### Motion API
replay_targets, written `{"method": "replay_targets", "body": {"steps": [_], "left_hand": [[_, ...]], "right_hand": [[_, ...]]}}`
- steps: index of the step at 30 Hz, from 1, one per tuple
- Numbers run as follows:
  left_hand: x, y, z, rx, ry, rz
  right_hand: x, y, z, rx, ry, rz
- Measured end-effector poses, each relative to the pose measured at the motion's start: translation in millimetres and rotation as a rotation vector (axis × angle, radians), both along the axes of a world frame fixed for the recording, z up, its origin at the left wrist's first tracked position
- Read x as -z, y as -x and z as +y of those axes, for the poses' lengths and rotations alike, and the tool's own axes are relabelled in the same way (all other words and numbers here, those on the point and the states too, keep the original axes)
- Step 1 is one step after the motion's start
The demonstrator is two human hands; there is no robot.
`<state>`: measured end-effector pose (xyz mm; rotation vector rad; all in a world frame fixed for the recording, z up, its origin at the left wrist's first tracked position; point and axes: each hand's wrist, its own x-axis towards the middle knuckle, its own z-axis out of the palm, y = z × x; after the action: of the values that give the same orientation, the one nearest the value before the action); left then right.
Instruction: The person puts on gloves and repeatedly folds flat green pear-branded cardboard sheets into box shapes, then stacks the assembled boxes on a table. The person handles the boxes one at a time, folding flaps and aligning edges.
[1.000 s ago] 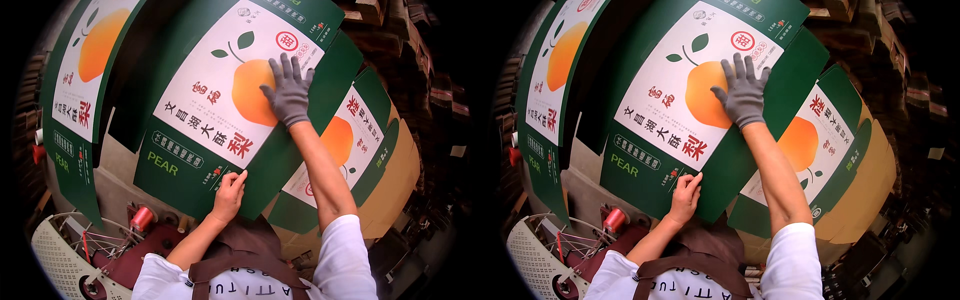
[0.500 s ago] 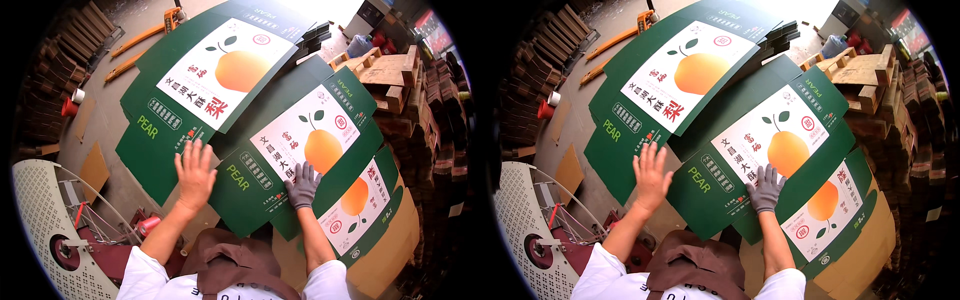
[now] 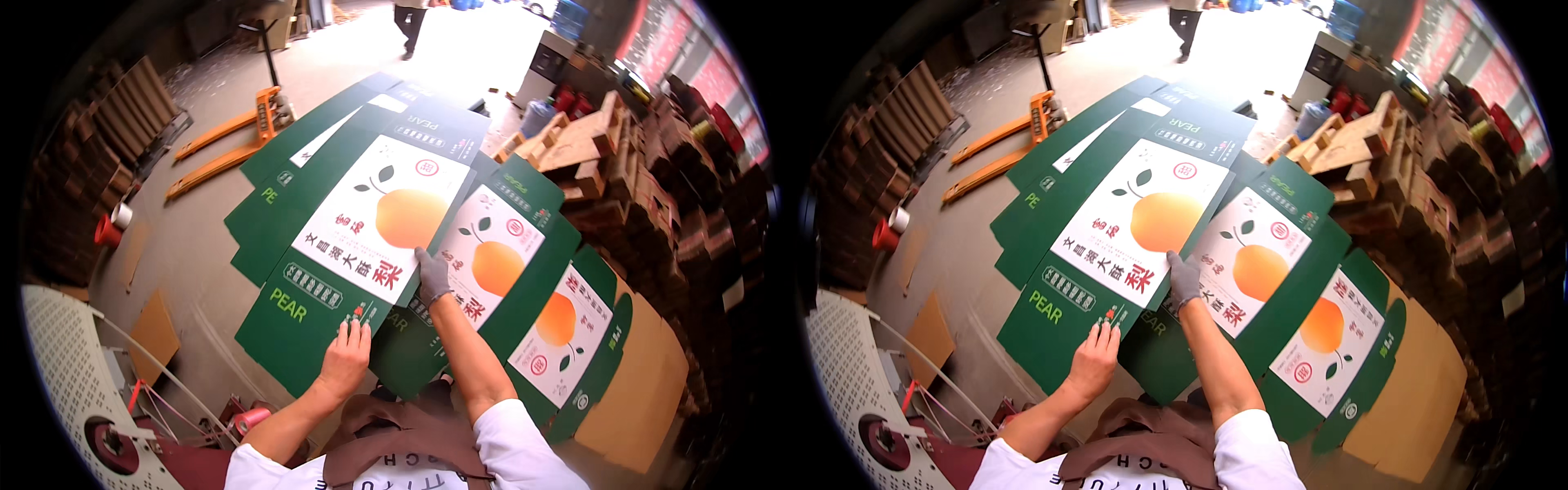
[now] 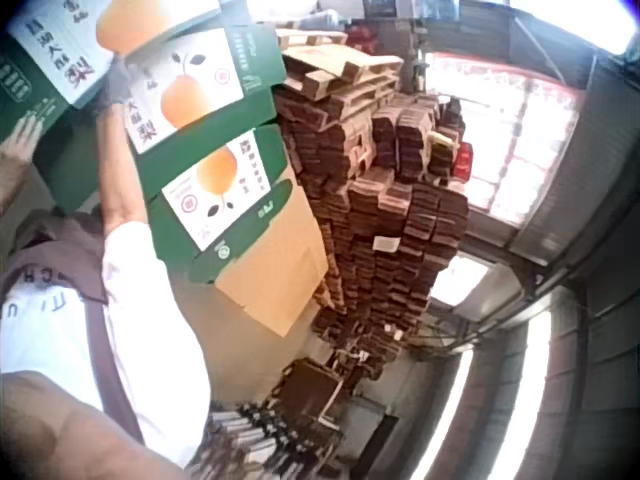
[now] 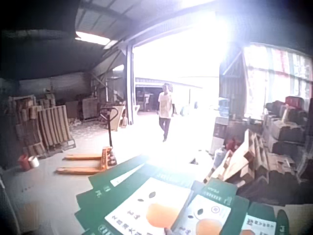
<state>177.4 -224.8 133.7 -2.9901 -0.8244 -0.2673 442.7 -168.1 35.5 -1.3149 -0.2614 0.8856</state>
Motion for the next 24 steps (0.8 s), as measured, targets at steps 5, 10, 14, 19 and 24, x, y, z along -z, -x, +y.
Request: {"method": "replay_targets", "body": {"steps": [5, 10, 14, 19, 24], "left_hand": [[24.4, 0.5, -67.6, 0.264, 0.055, 0.002], [78.4, -14.6, -107.5, 0.412, 0.080, -0.031], [101.4, -32.9, -99.1, 0.373, 0.187, -0.016], [100.2, -85.1, -86.1, 0.323, 0.224, -0.096], [107.6, -131.6, -97.0, 0.257, 0.362, 0.059]], "right_hand": [[12.5, 8.5, -155.8, 0.292, -0.033, 0.161], [55.5, -8.7, -241.7, 0.418, 0.030, 0.207], [83.5, -43.7, -227.4, 0.318, 0.083, 0.156], [97.4, -103.8, -193.5, 0.344, 0.240, -0.102], [60.4, -92.6, -244.9, 0.119, 0.578, -0.441]]}}
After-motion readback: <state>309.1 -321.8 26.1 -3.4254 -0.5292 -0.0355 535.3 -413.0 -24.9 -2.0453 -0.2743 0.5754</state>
